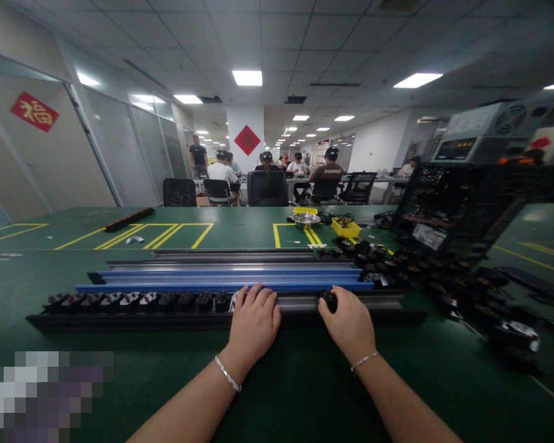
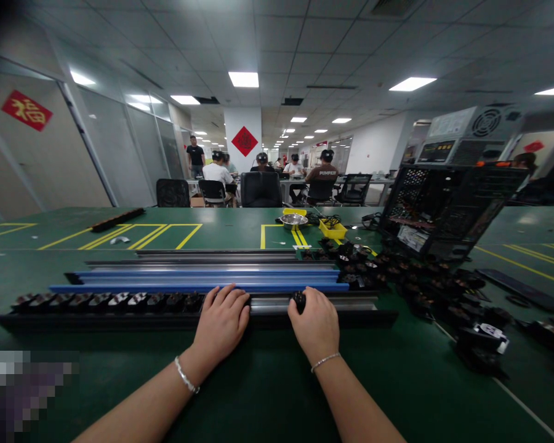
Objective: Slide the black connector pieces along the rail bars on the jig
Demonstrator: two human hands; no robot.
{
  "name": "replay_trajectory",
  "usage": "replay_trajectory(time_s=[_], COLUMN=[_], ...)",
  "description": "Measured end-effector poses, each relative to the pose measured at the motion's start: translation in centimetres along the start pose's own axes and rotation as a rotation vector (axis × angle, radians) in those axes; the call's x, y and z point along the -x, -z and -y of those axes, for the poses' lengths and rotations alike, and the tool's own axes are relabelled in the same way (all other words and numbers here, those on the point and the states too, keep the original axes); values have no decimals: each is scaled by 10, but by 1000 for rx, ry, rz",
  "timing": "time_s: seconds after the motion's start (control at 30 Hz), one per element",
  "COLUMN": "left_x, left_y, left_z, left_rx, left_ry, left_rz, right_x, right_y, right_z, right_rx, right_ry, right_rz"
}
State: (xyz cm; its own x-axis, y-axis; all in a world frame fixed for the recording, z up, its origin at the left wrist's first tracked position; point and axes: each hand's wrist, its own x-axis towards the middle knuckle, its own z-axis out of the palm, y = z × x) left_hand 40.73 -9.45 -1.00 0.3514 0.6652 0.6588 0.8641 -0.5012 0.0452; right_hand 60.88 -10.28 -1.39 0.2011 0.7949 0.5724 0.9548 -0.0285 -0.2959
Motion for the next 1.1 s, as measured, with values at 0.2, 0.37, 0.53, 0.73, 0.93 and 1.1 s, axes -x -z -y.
replay_trajectory(time_s=[0.2, 0.37, 0.53, 0.73, 0.93, 1.1], left_x=[0, 0, 0, 0, 0, 0], left_y=[0, 0, 0, 0, 1, 1], left_z=[-1, 0, 1, 2, 1, 1], left_rx=[-1, -16, -24, -18, -8, -3], left_ry=[5, 0, 1, -4, 4, 5], left_rz=[9, 9, 10, 8, 8, 11], right_x=[0, 0, -2, -5, -5, -5], right_y=[0, 1, 4, 8, 8, 5], right_z=[-1, 0, -1, -2, -4, -6], right_rx=[8, 19, 44, 65, 67, 59], right_ry=[8, -25, -52, -72, -51, -51], right_rz=[-9, 9, 34, 67, 60, 28])
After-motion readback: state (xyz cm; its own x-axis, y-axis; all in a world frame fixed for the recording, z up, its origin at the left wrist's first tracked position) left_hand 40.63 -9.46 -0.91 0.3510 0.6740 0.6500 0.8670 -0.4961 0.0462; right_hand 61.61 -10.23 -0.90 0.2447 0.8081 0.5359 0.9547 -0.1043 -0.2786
